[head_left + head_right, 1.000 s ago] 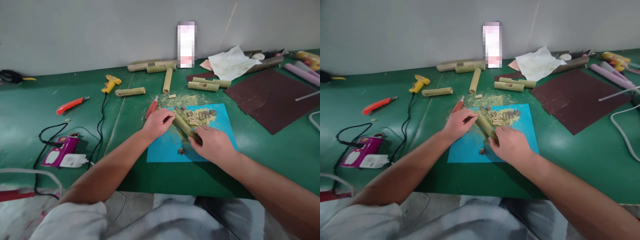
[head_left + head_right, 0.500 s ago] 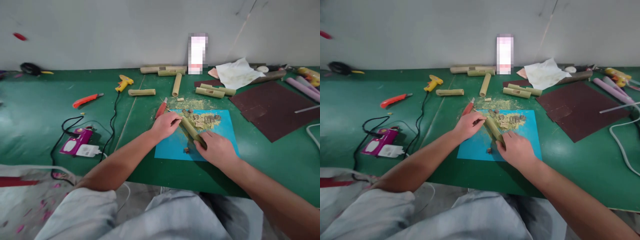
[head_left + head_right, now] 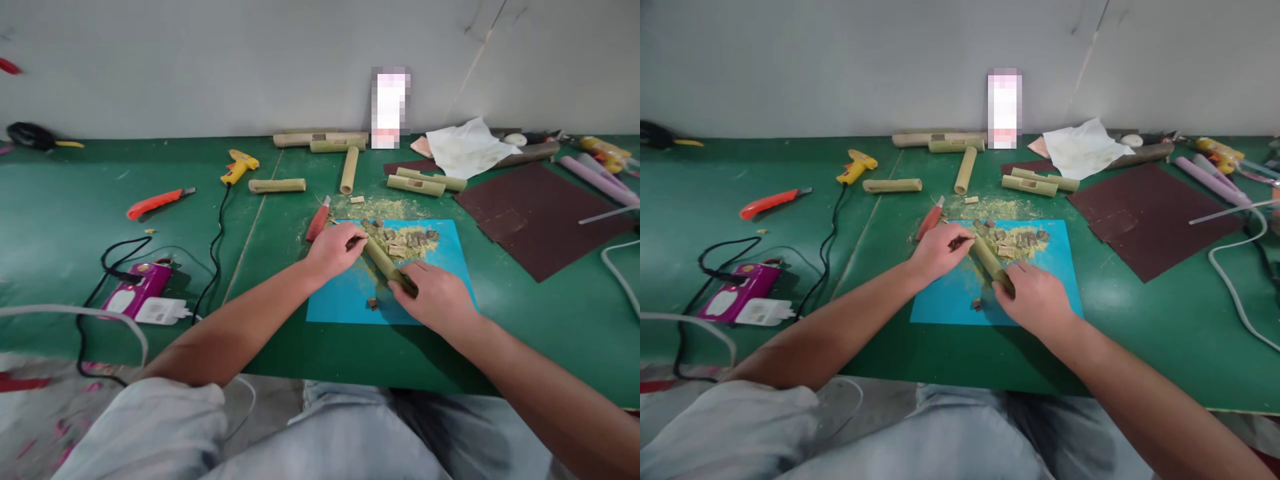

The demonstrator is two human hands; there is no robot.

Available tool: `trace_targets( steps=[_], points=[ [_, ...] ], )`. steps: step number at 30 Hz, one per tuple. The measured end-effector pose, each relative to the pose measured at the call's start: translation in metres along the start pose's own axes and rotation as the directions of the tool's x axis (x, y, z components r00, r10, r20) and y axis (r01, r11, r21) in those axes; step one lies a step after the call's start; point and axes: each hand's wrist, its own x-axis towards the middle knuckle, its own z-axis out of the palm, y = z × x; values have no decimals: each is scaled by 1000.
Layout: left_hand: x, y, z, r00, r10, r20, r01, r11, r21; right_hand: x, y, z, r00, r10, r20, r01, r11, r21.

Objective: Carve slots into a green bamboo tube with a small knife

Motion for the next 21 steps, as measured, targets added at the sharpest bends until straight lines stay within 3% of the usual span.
trace_targets(
  steps=[12, 21],
  points=[
    [-1, 2, 4, 998, 40, -55, -43, 998, -49, -3, 1, -8, 998, -62, 7, 62, 996, 61],
    [-1, 5, 2, 996, 53, -69, -58, 996, -69, -3, -6, -8, 992, -98, -82, 90, 992, -94]
  ],
)
